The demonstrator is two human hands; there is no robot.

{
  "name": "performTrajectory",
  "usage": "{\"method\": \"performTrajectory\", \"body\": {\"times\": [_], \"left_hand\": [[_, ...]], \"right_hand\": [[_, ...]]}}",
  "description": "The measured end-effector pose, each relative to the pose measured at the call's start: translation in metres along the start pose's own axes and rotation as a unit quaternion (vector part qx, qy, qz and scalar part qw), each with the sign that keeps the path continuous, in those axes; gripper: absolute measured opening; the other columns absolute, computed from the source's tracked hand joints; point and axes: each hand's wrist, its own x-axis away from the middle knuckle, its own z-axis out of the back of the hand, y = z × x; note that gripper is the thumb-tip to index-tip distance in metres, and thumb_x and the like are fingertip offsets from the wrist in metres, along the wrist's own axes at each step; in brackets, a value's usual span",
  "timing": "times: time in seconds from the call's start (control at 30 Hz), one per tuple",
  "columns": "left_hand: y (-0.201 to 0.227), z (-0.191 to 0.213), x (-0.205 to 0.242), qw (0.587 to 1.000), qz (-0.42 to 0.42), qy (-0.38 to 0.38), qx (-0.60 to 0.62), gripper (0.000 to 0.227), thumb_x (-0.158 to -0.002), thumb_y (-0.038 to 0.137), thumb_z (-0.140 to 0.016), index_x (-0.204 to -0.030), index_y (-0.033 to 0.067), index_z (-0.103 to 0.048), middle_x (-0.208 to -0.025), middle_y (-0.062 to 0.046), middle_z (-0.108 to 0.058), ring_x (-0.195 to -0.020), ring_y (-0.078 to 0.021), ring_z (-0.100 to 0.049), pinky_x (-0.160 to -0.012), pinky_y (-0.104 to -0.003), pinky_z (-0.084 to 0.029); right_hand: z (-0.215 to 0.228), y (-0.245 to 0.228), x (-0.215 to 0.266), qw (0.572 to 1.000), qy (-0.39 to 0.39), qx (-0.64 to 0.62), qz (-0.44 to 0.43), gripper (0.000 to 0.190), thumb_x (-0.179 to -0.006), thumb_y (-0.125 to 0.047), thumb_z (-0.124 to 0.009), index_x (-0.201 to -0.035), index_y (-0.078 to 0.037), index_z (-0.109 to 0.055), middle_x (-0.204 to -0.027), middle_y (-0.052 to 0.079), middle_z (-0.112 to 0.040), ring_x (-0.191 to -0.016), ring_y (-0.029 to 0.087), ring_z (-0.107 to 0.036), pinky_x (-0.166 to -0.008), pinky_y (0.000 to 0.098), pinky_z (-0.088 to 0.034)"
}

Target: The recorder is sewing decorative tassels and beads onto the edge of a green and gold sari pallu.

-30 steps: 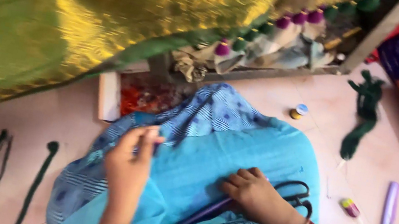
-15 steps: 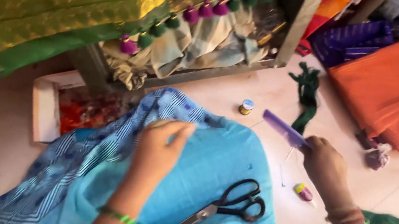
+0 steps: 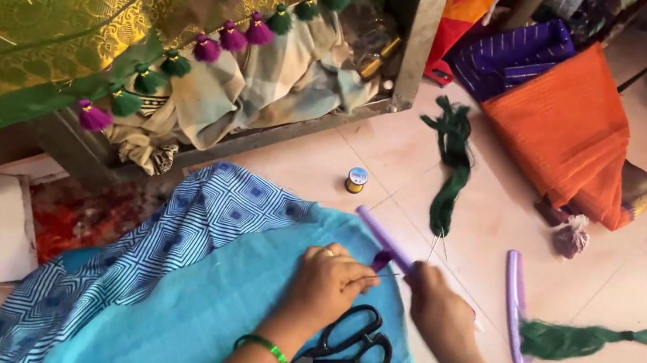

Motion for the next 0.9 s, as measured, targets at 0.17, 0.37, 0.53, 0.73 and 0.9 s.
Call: {"method": "performTrajectory", "body": {"times": [0.17, 0.37, 0.53, 0.73, 0.9], "left_hand": [[0.003, 0.009, 0.002, 0.998, 0.053, -0.006, 0.032, 0.006, -0.086, 0.018, -0.073, -0.086, 0.0181, -0.079, -0.078, 0.007, -0.077, -0.081, -0.0170, -0.066, -0.081, -0.039, -0.047], [-0.018, 0.002, 0.013, 0.994, 0.080, 0.057, 0.055, 0.011, -0.091, 0.022, -0.071, -0.086, 0.0167, -0.079, -0.076, 0.007, -0.074, -0.080, -0.0166, -0.065, -0.077, -0.036, -0.050], [-0.013, 0.003, 0.018, 0.998, 0.028, 0.059, 0.006, 0.012, -0.090, 0.017, -0.065, -0.087, 0.0154, -0.077, -0.078, 0.006, -0.075, -0.085, -0.0179, -0.066, -0.080, -0.040, -0.045], [-0.016, 0.007, 0.020, 0.997, 0.024, 0.077, 0.011, 0.012, -0.090, 0.016, -0.065, -0.087, 0.0155, -0.077, -0.078, 0.006, -0.075, -0.086, -0.0195, -0.066, -0.080, -0.040, -0.045], [-0.016, 0.002, 0.021, 0.998, 0.026, 0.058, 0.008, 0.012, -0.089, 0.015, -0.065, -0.087, 0.0145, -0.077, -0.078, 0.004, -0.075, -0.087, -0.0217, -0.066, -0.080, -0.041, -0.045]], "right_hand": [[-0.021, 0.015, -0.007, 0.998, 0.035, -0.055, 0.001, 0.025, -0.098, -0.027, -0.061, -0.117, -0.011, -0.056, -0.094, 0.018, -0.068, -0.073, 0.044, -0.067, -0.059, 0.0533, -0.052], [-0.011, 0.007, -0.020, 0.989, -0.052, -0.115, -0.080, 0.024, -0.097, -0.029, -0.060, -0.115, -0.013, -0.056, -0.088, 0.017, -0.070, -0.071, 0.039, -0.071, -0.061, 0.0515, -0.056], [-0.024, -0.002, -0.011, 0.992, 0.000, -0.115, -0.044, 0.027, -0.094, -0.024, -0.061, -0.117, -0.011, -0.055, -0.090, 0.019, -0.070, -0.071, 0.043, -0.069, -0.060, 0.0527, -0.054], [-0.012, 0.012, -0.028, 0.985, 0.005, -0.110, -0.130, 0.024, -0.098, -0.025, -0.059, -0.117, -0.011, -0.056, -0.084, 0.021, -0.071, -0.072, 0.042, -0.069, -0.062, 0.0543, -0.054], [-0.010, 0.000, -0.012, 0.995, 0.064, -0.043, 0.064, 0.023, -0.094, -0.019, -0.061, -0.114, -0.008, -0.058, -0.087, 0.019, -0.070, -0.070, 0.041, -0.067, -0.058, 0.0511, -0.052]]}}
